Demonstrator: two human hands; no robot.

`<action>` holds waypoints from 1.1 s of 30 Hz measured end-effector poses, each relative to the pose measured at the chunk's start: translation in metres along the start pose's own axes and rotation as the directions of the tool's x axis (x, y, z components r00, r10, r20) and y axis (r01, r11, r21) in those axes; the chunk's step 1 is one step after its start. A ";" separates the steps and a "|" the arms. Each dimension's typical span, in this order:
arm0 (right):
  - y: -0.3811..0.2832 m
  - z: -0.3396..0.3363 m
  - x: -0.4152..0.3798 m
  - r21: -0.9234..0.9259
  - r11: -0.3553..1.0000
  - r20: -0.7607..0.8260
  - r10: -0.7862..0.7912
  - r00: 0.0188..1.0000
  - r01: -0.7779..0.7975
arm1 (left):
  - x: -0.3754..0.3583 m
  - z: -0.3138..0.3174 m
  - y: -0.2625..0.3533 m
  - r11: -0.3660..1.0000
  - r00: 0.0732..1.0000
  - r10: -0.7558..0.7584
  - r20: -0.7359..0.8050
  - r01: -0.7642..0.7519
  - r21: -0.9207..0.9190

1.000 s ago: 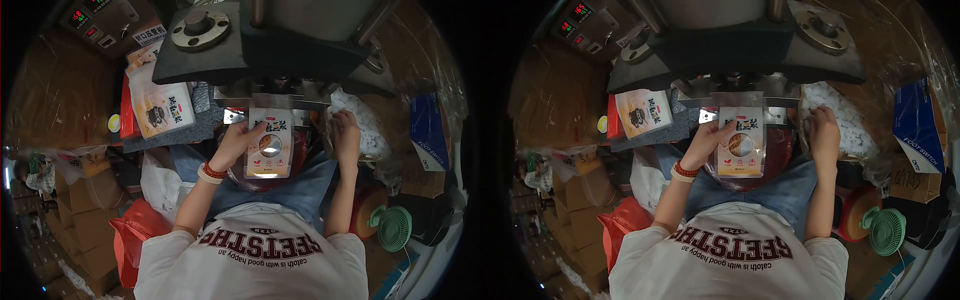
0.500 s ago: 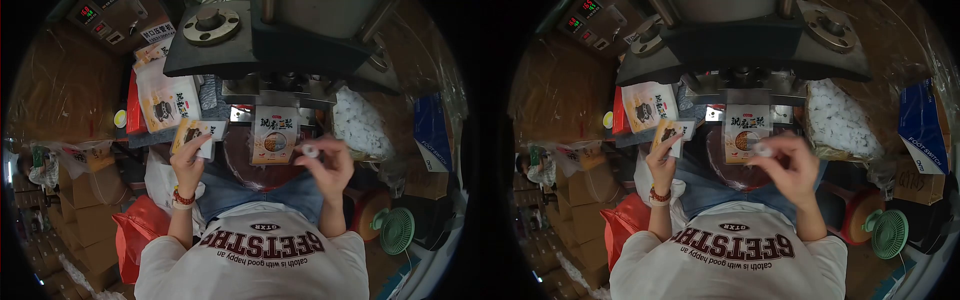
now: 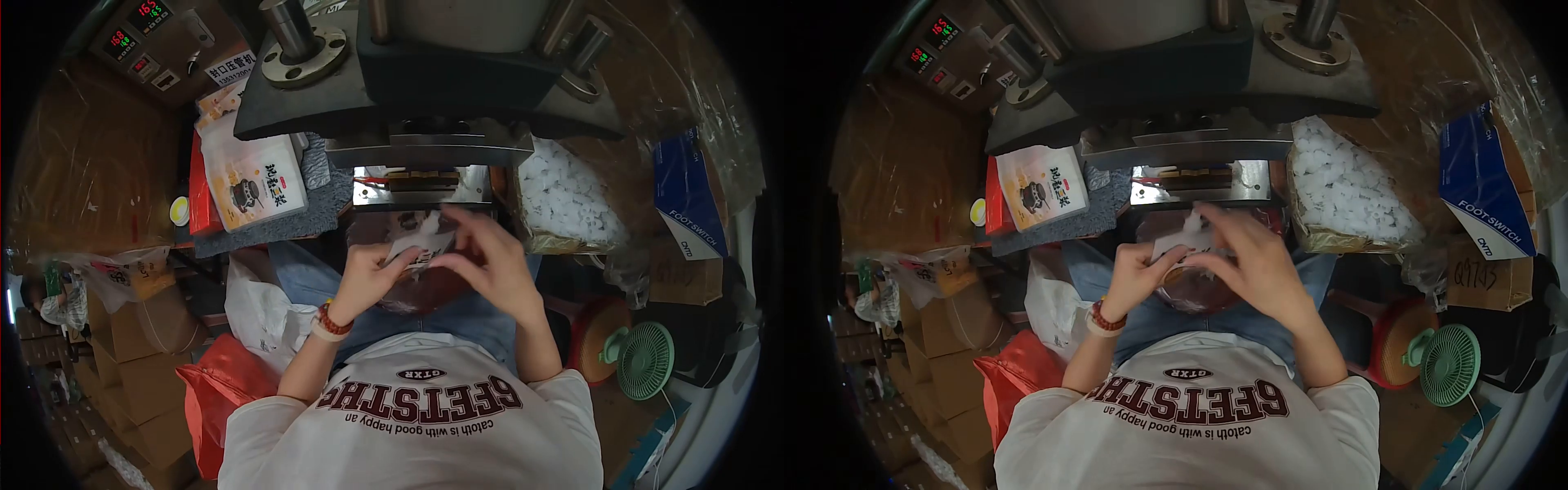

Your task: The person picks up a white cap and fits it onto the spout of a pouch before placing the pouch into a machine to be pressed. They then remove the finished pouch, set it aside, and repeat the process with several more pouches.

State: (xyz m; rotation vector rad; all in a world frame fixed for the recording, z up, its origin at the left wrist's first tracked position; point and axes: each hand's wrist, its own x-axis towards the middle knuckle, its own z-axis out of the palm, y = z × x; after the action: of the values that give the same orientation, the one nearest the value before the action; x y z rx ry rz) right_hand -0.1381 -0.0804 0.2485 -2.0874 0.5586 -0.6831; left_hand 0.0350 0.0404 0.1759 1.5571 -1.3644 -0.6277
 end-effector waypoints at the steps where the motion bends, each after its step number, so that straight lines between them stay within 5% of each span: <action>1: 0.004 -0.009 -0.004 0.055 0.997 -0.112 0.061 0.992 -0.055 | 0.008 0.007 -0.012 0.953 0.966 -0.255 0.045 0.259 -0.158; 2: 0.005 -0.021 -0.004 -0.005 0.997 -0.238 0.078 0.968 -0.082 | 0.015 0.013 -0.021 0.814 0.865 -0.484 0.131 0.500 -0.296; 5: 0.023 -0.050 0.001 -0.160 0.966 -0.546 0.083 0.834 -0.201 | 0.050 0.013 -0.009 0.551 0.878 -0.462 0.126 0.396 -0.735; 7: 0.053 -0.059 0.013 -0.313 0.899 -0.524 0.106 0.845 -0.308 | 0.066 0.009 -0.015 0.495 0.863 -0.476 0.169 0.422 -0.760; 9: 0.089 -0.049 0.021 -0.645 0.752 -0.317 -0.107 0.942 -0.132 | 0.070 0.006 -0.013 0.432 0.838 -0.501 0.217 0.459 -0.776; 10: 0.091 -0.046 0.017 -0.565 0.795 -0.338 0.020 0.941 -0.219 | 0.072 0.007 -0.013 0.438 0.838 -0.504 0.207 0.455 -0.776; 12: 0.095 -0.049 0.016 -0.598 0.777 -0.280 0.026 0.960 -0.195 | 0.068 0.008 -0.014 0.449 0.832 -0.524 0.181 0.451 -0.771; 14: 0.098 -0.052 0.011 -0.630 0.759 -0.228 0.026 0.973 -0.168 | 0.064 -0.004 -0.019 0.542 0.853 -0.494 0.166 0.452 -0.708; 16: 0.098 -0.057 0.006 -0.549 0.813 -0.283 0.036 0.959 -0.192 | 0.052 -0.035 -0.016 0.867 0.857 -0.495 -0.145 0.477 -0.143; 17: 0.095 -0.057 0.006 -0.546 0.816 -0.283 0.034 0.959 -0.190 | 0.044 -0.051 -0.010 0.863 0.879 -0.196 -0.435 0.366 0.349; 18: 0.089 -0.055 0.004 -0.472 0.854 -0.400 0.013 0.916 -0.218 | 0.032 -0.067 -0.006 0.571 0.837 0.208 -0.506 0.316 0.757; 20: 0.080 -0.047 -0.001 -0.393 0.888 -0.510 0.005 0.860 -0.238 | -0.002 -0.089 -0.044 0.503 0.901 0.083 -0.426 0.331 0.799; 21: 0.074 -0.041 -0.006 -0.103 0.975 -0.537 0.113 0.836 -0.197 | -0.018 -0.094 -0.060 0.435 0.938 -0.049 -0.342 0.328 0.838; 22: 0.066 -0.034 -0.007 0.198 0.971 -0.539 0.222 0.813 -0.134 | -0.030 -0.098 -0.062 0.475 0.972 -0.022 -0.233 0.215 0.853; 23: 0.054 -0.025 -0.005 0.189 0.982 -0.480 0.120 0.869 -0.031 | -0.040 -0.100 -0.064 0.510 0.993 0.010 -0.116 0.095 0.855; 25: 0.028 -0.013 -0.004 0.139 0.977 -0.290 -0.119 0.950 0.165 | -0.054 -0.091 -0.056 0.605 0.983 0.104 -0.152 0.059 0.794; 27: -0.001 0.006 -0.004 0.541 0.839 -0.189 0.042 0.981 0.068 | -0.054 -0.079 -0.042 0.890 0.898 -0.136 -0.419 0.296 0.345; 28: -0.002 0.015 -0.006 0.624 0.778 -0.151 0.035 0.988 0.068 | -0.047 -0.072 -0.025 0.922 0.896 -0.022 -0.444 0.190 0.338; 32: -0.006 0.036 0.004 0.421 0.904 -0.039 -0.059 0.998 0.070 | -0.031 -0.052 0.017 0.865 0.912 0.250 -0.325 -0.059 0.499; 33: -0.002 0.041 0.010 0.231 0.939 -0.049 -0.252 0.967 0.256 | -0.029 -0.050 0.025 0.867 0.912 0.250 -0.324 -0.062 0.495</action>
State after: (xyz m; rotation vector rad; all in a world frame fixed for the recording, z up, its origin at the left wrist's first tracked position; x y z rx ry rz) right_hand -0.1044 -0.0614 0.2328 -1.9460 0.2045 -0.8726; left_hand 0.0587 0.0852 0.2140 1.8064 -1.3846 0.1370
